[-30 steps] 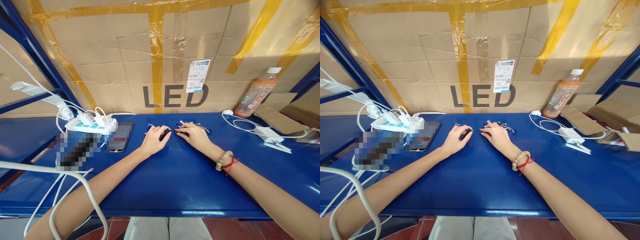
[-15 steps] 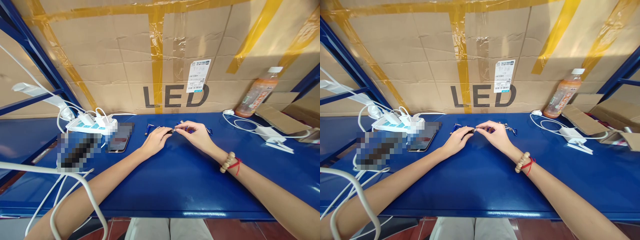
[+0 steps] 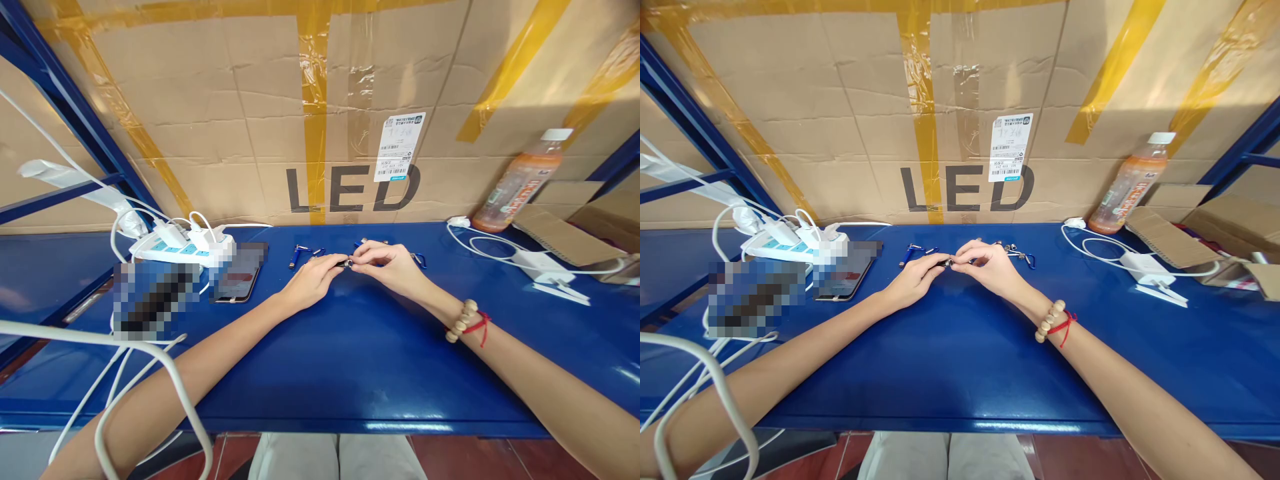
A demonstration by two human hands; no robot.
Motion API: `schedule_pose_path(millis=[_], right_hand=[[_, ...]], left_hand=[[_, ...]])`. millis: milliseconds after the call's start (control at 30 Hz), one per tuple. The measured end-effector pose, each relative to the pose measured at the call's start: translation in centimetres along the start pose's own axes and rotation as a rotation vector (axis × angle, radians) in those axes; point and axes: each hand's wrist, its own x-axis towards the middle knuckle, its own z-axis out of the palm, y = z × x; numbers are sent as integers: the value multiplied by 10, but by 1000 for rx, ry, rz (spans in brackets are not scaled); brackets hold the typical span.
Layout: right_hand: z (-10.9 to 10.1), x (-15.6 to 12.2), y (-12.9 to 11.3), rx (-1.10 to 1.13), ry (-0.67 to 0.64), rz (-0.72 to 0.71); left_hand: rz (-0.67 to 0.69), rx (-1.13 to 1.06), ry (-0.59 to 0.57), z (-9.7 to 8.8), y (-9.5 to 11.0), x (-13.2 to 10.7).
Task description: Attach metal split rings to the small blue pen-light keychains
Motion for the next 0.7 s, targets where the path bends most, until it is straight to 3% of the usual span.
schedule_pose_path(millis=[367,700], right_hand=[[1,-3,-1,-70,-52,-20],[9,-6,-4,-101,-11,42]], left_hand=[[10,66,-111,-2,3,-2],[140,196,30,3,-5,-5]])
